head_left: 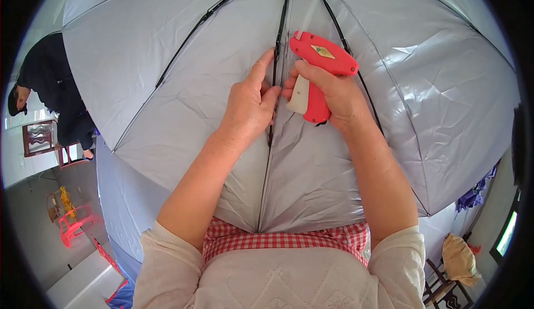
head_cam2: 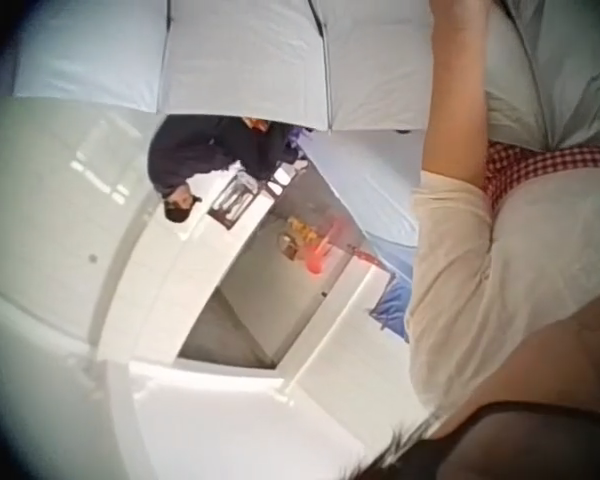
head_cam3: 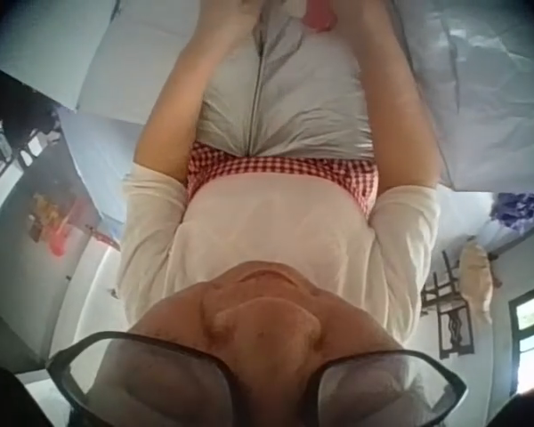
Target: Assembling umbrellas by using a glue gun to attach the fabric to the metal ribs.
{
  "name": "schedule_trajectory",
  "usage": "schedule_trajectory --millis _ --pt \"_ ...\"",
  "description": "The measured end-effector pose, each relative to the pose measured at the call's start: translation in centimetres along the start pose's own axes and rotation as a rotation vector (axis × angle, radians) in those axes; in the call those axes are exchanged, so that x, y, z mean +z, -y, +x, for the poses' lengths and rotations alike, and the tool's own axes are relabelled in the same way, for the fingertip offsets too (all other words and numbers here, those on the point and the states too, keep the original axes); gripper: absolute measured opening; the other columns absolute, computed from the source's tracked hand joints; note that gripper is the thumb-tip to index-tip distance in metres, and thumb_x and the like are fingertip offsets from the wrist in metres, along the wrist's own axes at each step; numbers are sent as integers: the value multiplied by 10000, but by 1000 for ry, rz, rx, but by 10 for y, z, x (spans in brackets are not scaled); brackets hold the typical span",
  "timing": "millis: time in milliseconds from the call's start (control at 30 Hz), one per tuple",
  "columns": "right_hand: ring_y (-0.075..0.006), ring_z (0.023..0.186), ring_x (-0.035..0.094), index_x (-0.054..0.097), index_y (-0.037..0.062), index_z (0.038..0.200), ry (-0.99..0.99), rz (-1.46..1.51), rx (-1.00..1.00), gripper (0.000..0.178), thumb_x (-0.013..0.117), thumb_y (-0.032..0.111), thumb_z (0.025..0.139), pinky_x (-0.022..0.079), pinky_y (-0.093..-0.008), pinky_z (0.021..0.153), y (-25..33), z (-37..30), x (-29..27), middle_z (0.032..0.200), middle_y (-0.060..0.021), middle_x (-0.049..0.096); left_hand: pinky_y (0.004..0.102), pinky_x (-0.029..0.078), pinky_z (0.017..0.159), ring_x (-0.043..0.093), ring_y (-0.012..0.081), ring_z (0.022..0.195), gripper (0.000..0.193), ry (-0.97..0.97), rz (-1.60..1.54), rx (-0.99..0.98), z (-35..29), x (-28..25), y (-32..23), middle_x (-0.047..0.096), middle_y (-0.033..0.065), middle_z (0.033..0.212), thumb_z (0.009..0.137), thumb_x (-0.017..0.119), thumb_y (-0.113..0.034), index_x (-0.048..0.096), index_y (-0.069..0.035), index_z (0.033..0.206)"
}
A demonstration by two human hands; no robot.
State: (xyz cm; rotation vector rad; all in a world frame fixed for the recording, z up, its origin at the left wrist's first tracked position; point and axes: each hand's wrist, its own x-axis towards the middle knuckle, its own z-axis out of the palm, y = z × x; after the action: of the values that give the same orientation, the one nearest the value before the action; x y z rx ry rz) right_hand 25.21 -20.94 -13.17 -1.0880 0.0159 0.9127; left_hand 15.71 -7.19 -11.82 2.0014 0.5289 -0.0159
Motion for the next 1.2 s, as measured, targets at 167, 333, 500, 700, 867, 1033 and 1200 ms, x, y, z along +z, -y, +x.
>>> schedule_trajectory --millis 167,333,500,700,867,1033,1200 --pt "-256 739 680 612 1 982 17 -38 27 256 674 211 850 569 -371 643 4 -2 0 831 -125 655 278 447 467 501 103 518 571 11 -109 -16 -2 2 6 508 36 649 898 519 27 355 -115 1425" --pt "-256 728 682 625 -3 933 50 -11 28 242 665 224 856 572 -373 629 0 0 -4 829 -130 659 275 473 473 501 101 535 566 35 -116 -14 -2 0 5 512 40 680 907 522 13 352 -122 1430" --pt "-264 730 684 620 -10 938 148 71 92 265 650 242 865 586 -404 644 5 3 -9 836 -145 663 267 484 475 492 90 555 563 46 -124 -32 -1 -1 5 508 33 697 914 521 6 355 -142 1431" --pt "-255 714 683 621 -7 922 171 56 120 253 660 235 856 588 -401 626 7 13 -7 808 -139 657 268 477 464 481 86 545 570 50 -145 -16 -2 -1 9 488 27 676 911 527 1 354 -153 1431" --pt "-236 688 679 623 -1 896 167 -83 121 246 669 237 852 580 -380 593 17 12 -2 794 -129 652 270 460 454 472 95 516 572 34 -145 -16 -3 1 10 473 24 650 903 535 -3 355 -145 1427" --pt "-251 718 680 613 13 861 57 -262 125 252 675 257 853 573 -372 621 13 10 0 801 -137 654 354 485 493 544 190 512 410 -56 -52 -50 -7 7 8 552 84 665 884 564 -32 463 -47 1282" --pt "-318 814 672 594 2 909 66 130 146 288 613 288 890 558 -420 750 -7 -43 -14 845 -168 657 464 503 586 618 377 631 167 -107 619 207 -48 13 35 619 191 723 857 586 -96 502 10 955"
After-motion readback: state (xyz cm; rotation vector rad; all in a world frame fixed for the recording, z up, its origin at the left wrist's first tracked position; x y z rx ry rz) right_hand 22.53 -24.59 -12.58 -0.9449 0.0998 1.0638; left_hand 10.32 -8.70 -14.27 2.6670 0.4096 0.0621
